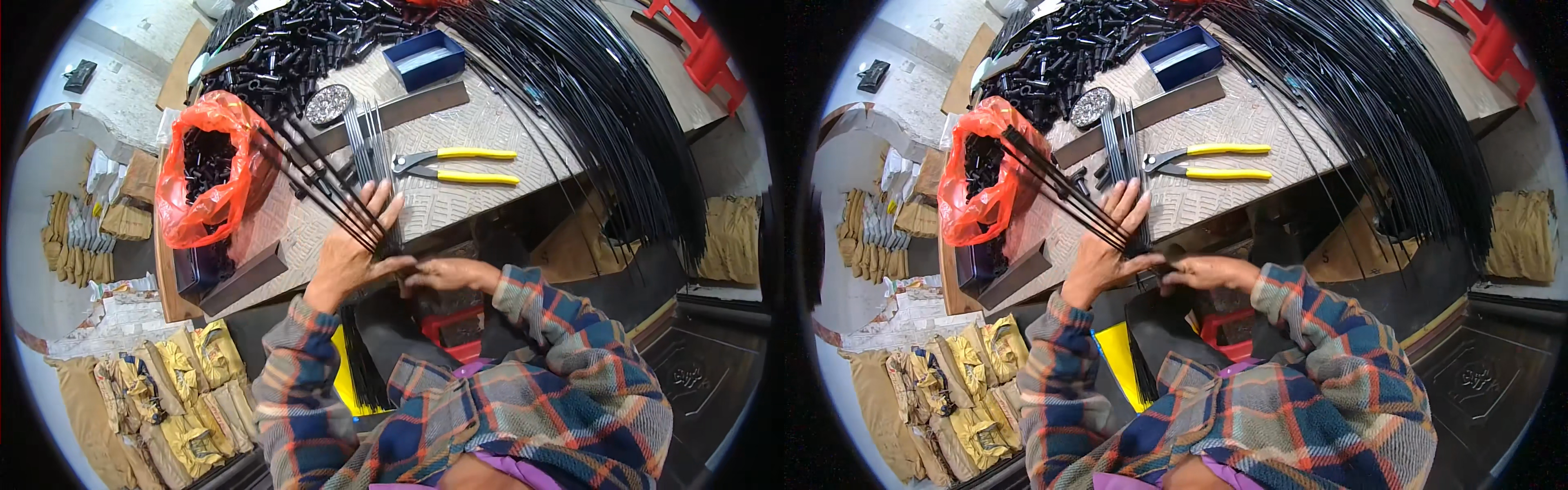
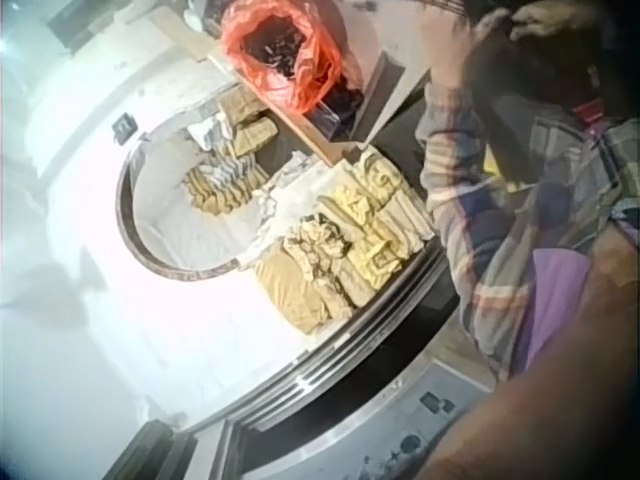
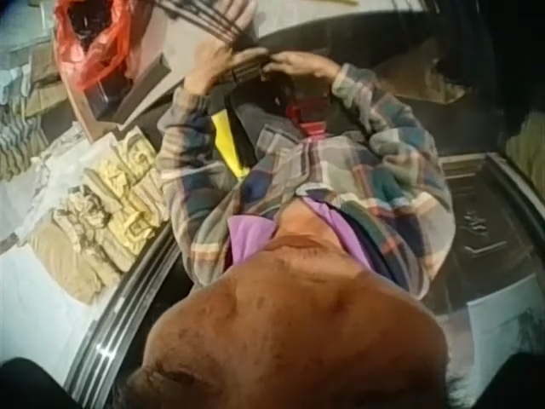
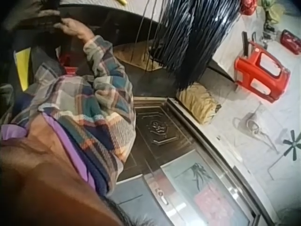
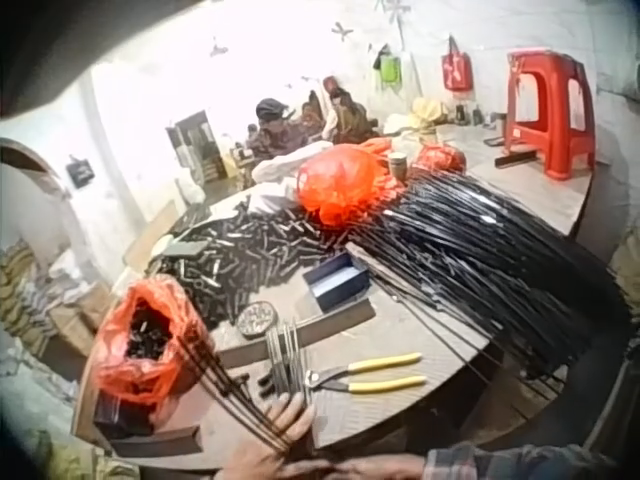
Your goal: Assembling and crimping bundles of black wires into connectors at a manufacturing workstation.
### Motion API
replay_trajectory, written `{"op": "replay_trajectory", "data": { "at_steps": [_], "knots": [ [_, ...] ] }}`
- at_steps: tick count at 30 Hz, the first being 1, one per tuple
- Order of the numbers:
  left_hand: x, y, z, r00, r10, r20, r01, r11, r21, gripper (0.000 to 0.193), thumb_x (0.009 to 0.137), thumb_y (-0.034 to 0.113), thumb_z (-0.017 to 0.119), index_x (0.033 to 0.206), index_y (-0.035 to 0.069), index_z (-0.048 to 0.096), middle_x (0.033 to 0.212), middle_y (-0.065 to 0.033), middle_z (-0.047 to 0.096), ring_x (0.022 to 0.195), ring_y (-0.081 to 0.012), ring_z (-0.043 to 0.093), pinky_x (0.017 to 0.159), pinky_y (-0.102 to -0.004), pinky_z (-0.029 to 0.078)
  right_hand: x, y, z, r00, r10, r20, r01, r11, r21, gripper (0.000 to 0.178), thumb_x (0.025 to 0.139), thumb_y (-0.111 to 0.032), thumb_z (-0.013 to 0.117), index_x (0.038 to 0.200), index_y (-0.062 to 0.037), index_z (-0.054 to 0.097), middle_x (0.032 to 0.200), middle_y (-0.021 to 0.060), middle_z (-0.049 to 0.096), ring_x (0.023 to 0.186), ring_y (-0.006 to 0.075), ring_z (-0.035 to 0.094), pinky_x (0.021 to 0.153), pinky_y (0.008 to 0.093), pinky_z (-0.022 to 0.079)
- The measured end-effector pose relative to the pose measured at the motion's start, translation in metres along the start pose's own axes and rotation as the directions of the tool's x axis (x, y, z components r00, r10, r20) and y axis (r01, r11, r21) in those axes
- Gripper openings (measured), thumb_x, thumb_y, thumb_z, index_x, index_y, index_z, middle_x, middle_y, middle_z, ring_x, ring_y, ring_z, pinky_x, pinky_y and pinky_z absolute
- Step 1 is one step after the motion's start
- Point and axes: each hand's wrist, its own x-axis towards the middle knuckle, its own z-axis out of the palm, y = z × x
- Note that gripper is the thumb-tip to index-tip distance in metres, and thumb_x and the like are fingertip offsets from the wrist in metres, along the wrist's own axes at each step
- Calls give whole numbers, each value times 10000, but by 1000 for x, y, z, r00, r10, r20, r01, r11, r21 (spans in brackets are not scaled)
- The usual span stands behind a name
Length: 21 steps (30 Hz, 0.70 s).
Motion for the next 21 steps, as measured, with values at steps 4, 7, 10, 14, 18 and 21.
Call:
{"op": "replay_trajectory", "data": {
  "at_steps": [4, 7, 10, 14, 18, 21],
  "knots": [
    [-1, 2, 9, 990, 2, -139, 7, 998, 62, 713, 700, 383, 679, 1255, 18, 422, 1307, -159, 410, 1240, -315, 356, 1007, -392, 325, -13, 20, -18, 937, -348, 29, 43, 32, -999, 299, 875, -175, 468, 1142, -50, 513, 973, 118, 604, 843, 222, 597, 790, 327, 442],
    [-7, 5, 4, 988, 102, -118, -97, 994, 50, 639, 761, 370, 616, 1235, -16, 430, 1282, -161, 438, 1211, -301, 400, 989, -371, 354, -36, -53, -17, 914, -135, -383, -293, 435, -852, 267, 844, -162, 509, 1093, -67, 530, 824, 153, 619, 720, 273, 620, 611, 339, 491],
    [1, 5, 11, 980, 126, -151, -117, 991, 71, 640, 763, 377, 612, 1230, -22, 433, 1280, -168, 436, 1210, -298, 401, 984, -366, 361, -45, -109, -16, 712, -406, -573, -203, 662, -722, 117, 793, -141, 588, 893, -95, 628, 692, 110, 610, 623, 292, 607, 540, 345, 480],
    [-3, 2, 18, 977, 10, -213, 6, 997, 75, 734, 719, 397, 655, 1247, -41, 396, 1302, -193, 399, 1233, -327, 361, 1017, -395, 313, -10, -151, -50, 521, -598, -609, -319, 525, -789, 104, 825, -67, 563, 884, 0, 617, 757, 123, 628, 660, 193, 620, 581, 268, 466],
    [1, 3, 15, 983, 40, -180, -45, 999, -23, 725, 703, 345, 640, 1260, -40, 379, 1338, -166, 368, 1264, -283, 327, 1033, -352, 300, 33, -178, -111, 513, -665, -543, -313, 444, -840, 147, 825, -122, 568, 887, 0, 621, 756, 135, 627, 679, 227, 621, 601, 279, 467],
    [1, -8, 22, 979, 67, -193, -50, 995, 91, 561, 735, 139, 537, 1258, -15, 405, 1327, -132, 398, 1252, -248, 353, 1018, -341, 324, 71, -180, -183, 635, -580, -511, -387, 333, -860, 177, 793, -199, 561, 875, -65, 643, 797, 135, 631, 745, 288, 612, 670, 351, 477]
  ]
}}
